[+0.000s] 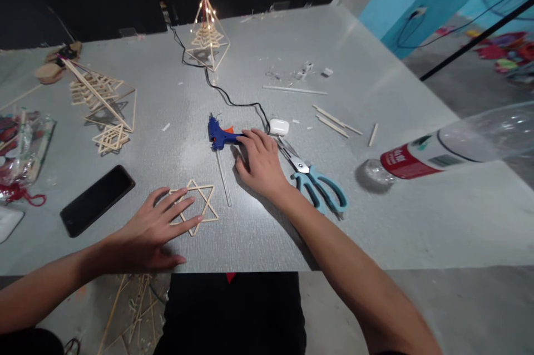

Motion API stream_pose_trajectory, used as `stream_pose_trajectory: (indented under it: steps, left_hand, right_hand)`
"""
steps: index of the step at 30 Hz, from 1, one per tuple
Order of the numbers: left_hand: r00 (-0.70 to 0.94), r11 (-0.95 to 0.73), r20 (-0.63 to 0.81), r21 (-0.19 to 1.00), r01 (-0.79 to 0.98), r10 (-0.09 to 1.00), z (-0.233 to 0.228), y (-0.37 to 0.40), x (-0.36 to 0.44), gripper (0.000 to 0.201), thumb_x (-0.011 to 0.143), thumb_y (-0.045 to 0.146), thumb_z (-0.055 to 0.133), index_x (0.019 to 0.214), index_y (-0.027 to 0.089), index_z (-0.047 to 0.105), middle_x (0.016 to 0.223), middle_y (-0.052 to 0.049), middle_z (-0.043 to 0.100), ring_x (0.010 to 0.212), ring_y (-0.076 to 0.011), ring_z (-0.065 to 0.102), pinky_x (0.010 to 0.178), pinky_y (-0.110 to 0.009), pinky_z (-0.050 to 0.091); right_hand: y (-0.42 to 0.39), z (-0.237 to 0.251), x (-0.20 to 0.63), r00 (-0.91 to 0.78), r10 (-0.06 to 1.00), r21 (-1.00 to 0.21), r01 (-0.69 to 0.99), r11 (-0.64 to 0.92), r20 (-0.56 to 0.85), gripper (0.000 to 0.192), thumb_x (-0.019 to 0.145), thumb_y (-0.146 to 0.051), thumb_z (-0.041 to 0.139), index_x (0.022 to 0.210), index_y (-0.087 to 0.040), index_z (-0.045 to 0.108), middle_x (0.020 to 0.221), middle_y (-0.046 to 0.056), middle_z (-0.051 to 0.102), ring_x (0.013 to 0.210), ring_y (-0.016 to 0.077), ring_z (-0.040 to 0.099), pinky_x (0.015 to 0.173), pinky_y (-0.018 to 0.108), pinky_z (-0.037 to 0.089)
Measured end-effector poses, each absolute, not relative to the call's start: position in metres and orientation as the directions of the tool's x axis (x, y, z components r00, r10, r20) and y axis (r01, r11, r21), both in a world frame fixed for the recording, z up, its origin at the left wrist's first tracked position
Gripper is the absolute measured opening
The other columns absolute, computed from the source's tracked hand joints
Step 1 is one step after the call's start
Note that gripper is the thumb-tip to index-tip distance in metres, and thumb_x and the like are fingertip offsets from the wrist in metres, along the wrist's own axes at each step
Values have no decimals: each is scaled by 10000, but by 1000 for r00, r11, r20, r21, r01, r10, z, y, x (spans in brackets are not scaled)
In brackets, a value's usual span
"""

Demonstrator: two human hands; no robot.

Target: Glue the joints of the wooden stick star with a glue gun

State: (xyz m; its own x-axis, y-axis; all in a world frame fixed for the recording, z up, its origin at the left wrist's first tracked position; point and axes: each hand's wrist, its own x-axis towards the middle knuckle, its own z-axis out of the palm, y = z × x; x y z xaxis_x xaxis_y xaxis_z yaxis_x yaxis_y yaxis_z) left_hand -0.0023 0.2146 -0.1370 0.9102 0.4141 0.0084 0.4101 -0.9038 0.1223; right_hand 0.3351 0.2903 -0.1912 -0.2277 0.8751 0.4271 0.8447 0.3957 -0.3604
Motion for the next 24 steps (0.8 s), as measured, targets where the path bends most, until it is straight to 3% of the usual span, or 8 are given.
stream_pose_trajectory:
  steps: [6,11,15,18,24]
  left_hand:
    - [902,-892,-27,137,430,431,-135,213,-3,772,998,674,675,1621,240,535,1647,-263,529,1591,-515,391,1215,-752,291]
    - [898,-890,-9,126,438,440,-136,213,-3,751,1005,658,666,1619,242,544,1642,-252,531,1584,-501,398,1233,-732,248]
    - [905,-903,44,99,418,424,-142,214,-5,750,992,672,641,1601,241,565,1596,-244,567,1550,-505,432,1220,-718,254]
    - [906,-908,74,88,411,417,-146,215,-7,760,982,671,626,1609,248,551,1582,-237,573,1533,-509,445,1208,-721,267]
    - [911,-916,103,75,394,400,-149,215,-10,753,966,625,649,1608,245,550,1575,-235,573,1515,-516,458,1187,-716,309]
  right_hand:
    - [301,-176,334,-369,866,-235,858,458,338,616,968,-199,490,1581,-157,447,1598,218,573,1510,389,499,1220,611,443]
    - [329,-169,330,-436,870,-124,874,471,229,559,968,-248,549,1518,-154,549,1407,232,704,1305,465,617,1075,669,490]
    - [356,-166,325,-444,876,-85,881,465,186,370,1048,-358,636,1368,-174,666,1286,175,732,1197,345,682,1048,575,557]
    - [368,-165,323,-440,880,-91,883,460,179,400,1051,-462,705,1350,-197,678,1345,106,704,1179,263,702,1025,509,606]
    - [372,-158,323,-400,883,-174,878,447,247,415,1050,-452,719,1366,-187,670,1328,100,709,1121,245,723,963,477,639]
